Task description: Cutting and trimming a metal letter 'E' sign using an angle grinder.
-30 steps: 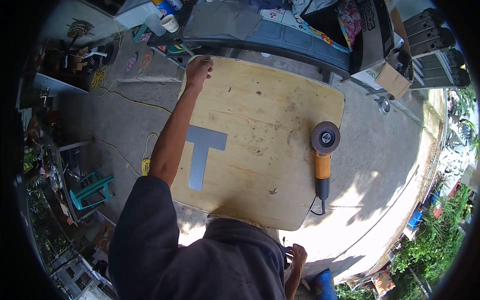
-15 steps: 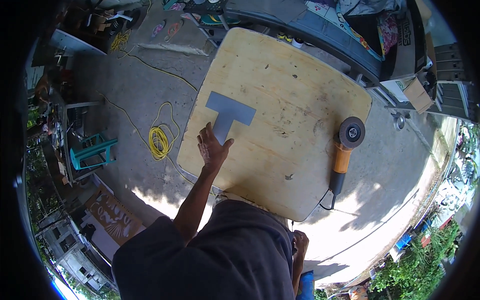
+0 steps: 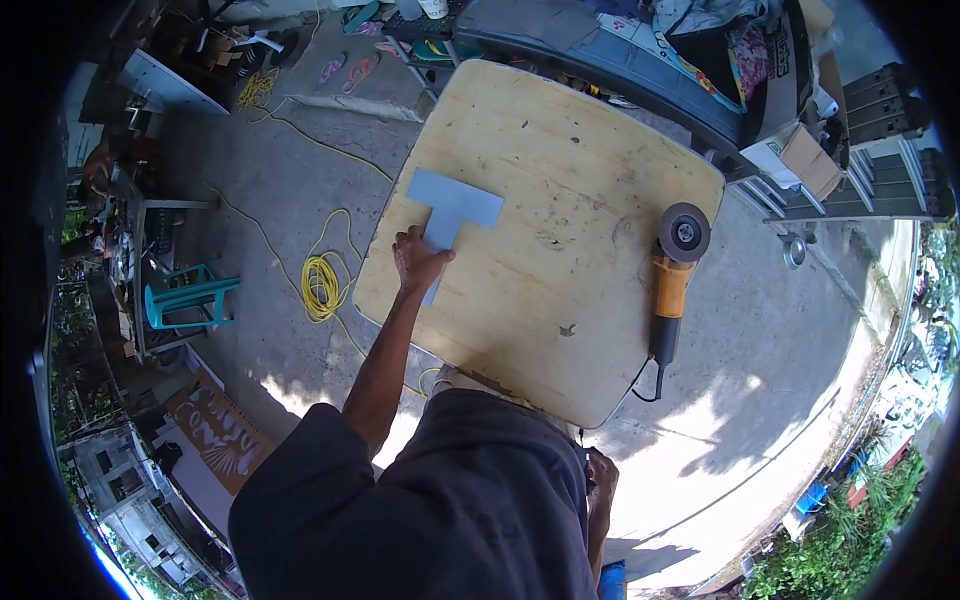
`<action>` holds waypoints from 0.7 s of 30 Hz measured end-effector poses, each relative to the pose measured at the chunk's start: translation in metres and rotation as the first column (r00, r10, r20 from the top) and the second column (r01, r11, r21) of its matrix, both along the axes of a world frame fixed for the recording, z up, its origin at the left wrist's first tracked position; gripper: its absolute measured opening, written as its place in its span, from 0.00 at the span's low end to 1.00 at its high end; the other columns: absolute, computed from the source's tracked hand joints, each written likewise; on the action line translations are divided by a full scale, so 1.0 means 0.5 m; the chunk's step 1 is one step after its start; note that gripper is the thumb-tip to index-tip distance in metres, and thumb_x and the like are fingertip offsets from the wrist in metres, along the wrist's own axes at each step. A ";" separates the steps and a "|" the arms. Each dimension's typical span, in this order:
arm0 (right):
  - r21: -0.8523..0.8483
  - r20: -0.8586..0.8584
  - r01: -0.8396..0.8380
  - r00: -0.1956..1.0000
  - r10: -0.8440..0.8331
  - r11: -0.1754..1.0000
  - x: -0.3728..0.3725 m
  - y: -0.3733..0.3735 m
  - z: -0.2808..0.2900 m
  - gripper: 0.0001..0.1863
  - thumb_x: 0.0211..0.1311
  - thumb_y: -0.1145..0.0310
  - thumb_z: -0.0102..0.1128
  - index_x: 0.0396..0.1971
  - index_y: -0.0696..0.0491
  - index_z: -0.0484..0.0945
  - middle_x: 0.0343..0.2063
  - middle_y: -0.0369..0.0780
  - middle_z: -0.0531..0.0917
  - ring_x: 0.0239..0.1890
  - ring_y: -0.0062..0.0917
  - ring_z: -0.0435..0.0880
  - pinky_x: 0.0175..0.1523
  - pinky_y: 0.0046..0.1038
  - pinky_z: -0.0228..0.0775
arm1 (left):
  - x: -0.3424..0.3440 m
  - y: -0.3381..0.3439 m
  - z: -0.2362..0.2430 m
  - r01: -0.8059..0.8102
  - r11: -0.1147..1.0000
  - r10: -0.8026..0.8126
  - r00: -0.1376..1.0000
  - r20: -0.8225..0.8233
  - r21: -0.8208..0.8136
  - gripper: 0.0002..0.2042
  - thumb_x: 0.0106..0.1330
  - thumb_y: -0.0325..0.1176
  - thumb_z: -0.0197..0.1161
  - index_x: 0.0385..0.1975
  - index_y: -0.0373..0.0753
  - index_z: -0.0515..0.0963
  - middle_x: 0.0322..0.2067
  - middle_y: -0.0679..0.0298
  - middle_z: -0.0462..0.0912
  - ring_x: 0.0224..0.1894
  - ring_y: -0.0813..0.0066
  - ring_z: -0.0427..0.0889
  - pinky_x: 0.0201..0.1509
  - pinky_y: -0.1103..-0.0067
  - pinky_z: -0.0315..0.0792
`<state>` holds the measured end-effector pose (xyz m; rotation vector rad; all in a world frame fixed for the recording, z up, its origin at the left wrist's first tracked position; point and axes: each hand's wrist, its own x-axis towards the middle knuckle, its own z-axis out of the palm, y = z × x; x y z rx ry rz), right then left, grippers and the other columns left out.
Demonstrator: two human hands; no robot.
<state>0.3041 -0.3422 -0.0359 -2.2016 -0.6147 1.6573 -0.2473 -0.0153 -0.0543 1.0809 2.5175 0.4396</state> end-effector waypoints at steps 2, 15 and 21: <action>0.049 0.010 0.059 0.998 -0.060 0.997 -0.072 0.076 0.013 0.23 0.62 0.57 0.70 0.48 0.60 0.83 0.36 0.45 0.87 0.33 0.29 0.86 0.39 0.30 0.78 | 0.018 0.010 0.000 0.026 0.995 -0.040 0.988 0.147 0.095 0.34 0.41 0.34 0.83 0.50 0.34 0.74 0.48 0.46 0.77 0.55 0.48 0.73 0.58 0.59 0.72; 0.236 -0.230 0.142 0.969 -0.087 0.961 -0.056 0.205 0.111 0.20 0.69 0.57 0.65 0.47 0.61 0.80 0.32 0.46 0.87 0.29 0.28 0.88 0.35 0.28 0.85 | 0.203 -0.111 0.103 0.126 0.753 -0.429 0.838 0.336 0.646 0.04 0.63 0.20 0.69 0.33 0.34 0.79 0.32 0.62 0.87 0.34 0.75 0.85 0.44 0.79 0.78; 0.232 -0.224 0.140 0.971 -0.087 0.962 -0.030 0.169 0.050 0.19 0.70 0.59 0.64 0.47 0.61 0.80 0.32 0.46 0.87 0.28 0.27 0.88 0.32 0.27 0.83 | 0.363 -0.165 0.090 0.665 0.402 -0.829 0.557 -0.060 0.629 0.09 0.56 0.18 0.67 0.36 0.35 0.80 0.45 0.59 0.86 0.49 0.58 0.82 0.53 0.67 0.76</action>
